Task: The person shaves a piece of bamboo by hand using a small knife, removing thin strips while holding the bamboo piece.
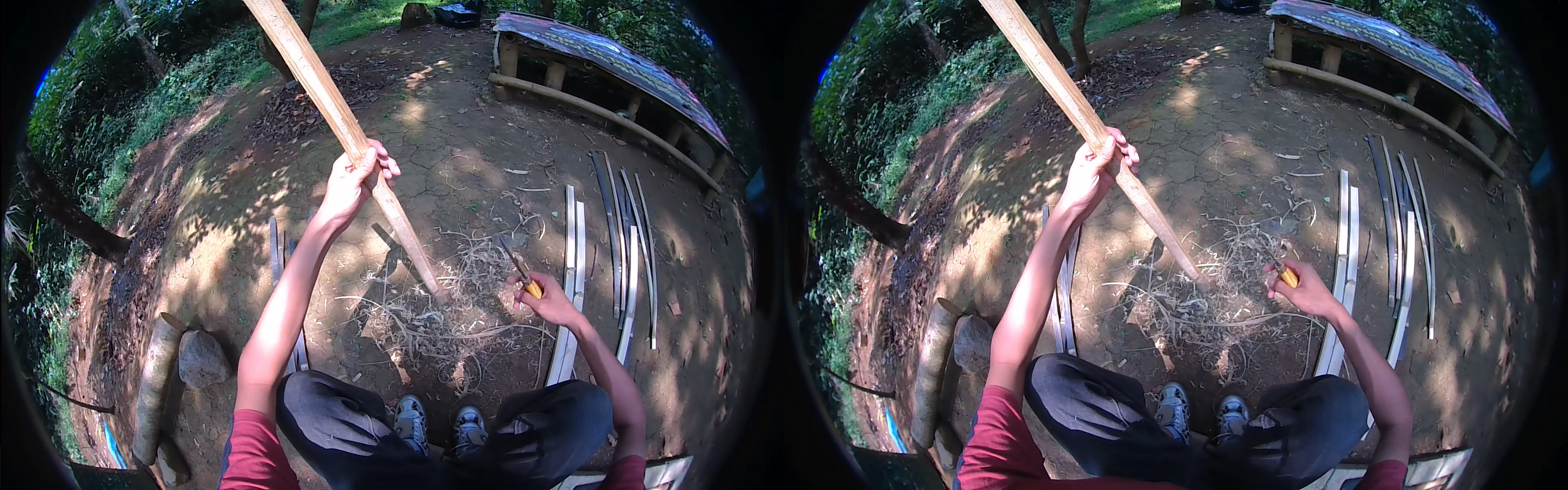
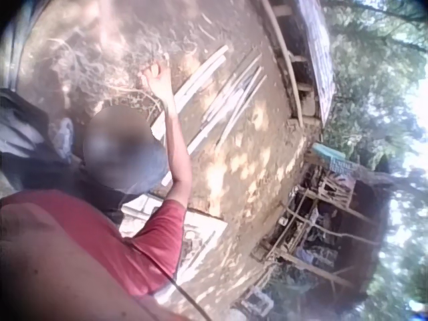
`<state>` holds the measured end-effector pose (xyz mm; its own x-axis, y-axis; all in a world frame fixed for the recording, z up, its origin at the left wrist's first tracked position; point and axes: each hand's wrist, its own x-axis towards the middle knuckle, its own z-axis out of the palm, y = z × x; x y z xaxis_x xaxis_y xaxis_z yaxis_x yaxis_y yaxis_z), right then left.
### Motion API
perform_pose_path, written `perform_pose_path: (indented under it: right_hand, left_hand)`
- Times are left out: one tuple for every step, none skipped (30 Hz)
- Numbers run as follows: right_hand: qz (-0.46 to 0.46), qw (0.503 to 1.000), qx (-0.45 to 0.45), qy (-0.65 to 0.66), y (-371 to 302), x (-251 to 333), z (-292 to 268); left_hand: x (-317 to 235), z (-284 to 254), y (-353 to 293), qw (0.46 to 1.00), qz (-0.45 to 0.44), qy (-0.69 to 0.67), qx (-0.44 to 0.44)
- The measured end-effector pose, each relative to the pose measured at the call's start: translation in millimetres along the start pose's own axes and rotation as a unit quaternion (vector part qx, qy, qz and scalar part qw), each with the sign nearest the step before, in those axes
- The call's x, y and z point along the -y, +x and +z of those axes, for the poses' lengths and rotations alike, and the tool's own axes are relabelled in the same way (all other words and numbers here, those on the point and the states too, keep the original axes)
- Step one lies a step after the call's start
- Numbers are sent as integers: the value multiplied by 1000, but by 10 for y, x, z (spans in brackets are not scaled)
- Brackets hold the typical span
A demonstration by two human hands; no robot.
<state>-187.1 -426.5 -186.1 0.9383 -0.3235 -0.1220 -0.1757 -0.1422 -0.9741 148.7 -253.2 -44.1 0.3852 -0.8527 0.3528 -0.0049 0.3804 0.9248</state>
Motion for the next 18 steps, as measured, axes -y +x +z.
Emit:
perform_pose_path:
  right_hand:
    - [3,999,-19,-43,-34,262,-57]
    - [11,998,-26,-54,-49,438,-105]
    - [18,997,-33,-65,-64,598,-142]
    - [25,996,-40,-75,-81,726,-156]
    - [23,997,-43,-66,-92,859,-146]
    - [21,997,-49,-57,-108,977,-146]
    - [19,997,-54,-48,-108,1054,-123]
    - [-16,997,-74,-33,-108,1121,-101]
    - [-15,996,-68,-51,-103,1214,-65]
    - [-14,996,-63,-68,-92,1347,-41]
    - [-12,995,-55,-84,-81,1451,-34]
    - [1,994,-30,-104,-61,1510,-49]
    - [-9,995,-35,-92,-57,1571,-14]
    - [-17,996,-39,-78,-53,1618,50]
    - [-25,997,-43,-65,-49,1651,98]
    - [-38,996,-43,-65,-4,1612,126]
    - [-33,997,-43,-48,18,1561,175]
    - [-29,998,-43,-30,43,1512,231]
  left_hand:
    - [-17,-13,8,1000,-5,-4,9]
    - [-27,-17,16,1000,-10,-8,18]
    - [-48,-3,19,999,-15,-12,28]
    - [-59,15,11,999,-21,-9,23]
    - [-71,14,-5,1000,-16,-2,23]
    - [-63,29,-1,1000,-11,4,26]
    - [-55,41,-6,1000,-6,10,28]
    - [-53,82,10,1000,-1,6,29]
    - [-23,118,-5,1000,0,2,28]
    - [-1,146,-16,1000,0,-2,27]
    - [3,166,-32,1000,2,1,18]
    - [1,182,-48,1000,3,5,8]
    - [-10,195,-59,1000,4,8,-2]
    - [-8,212,-75,1000,-4,1,-10]
    - [-14,229,-93,1000,-13,-6,-19]
    - [-25,242,-113,999,-21,-12,-28]
    - [-45,263,-136,999,-19,-28,-41]
    - [-80,277,-162,997,-18,-43,-54]
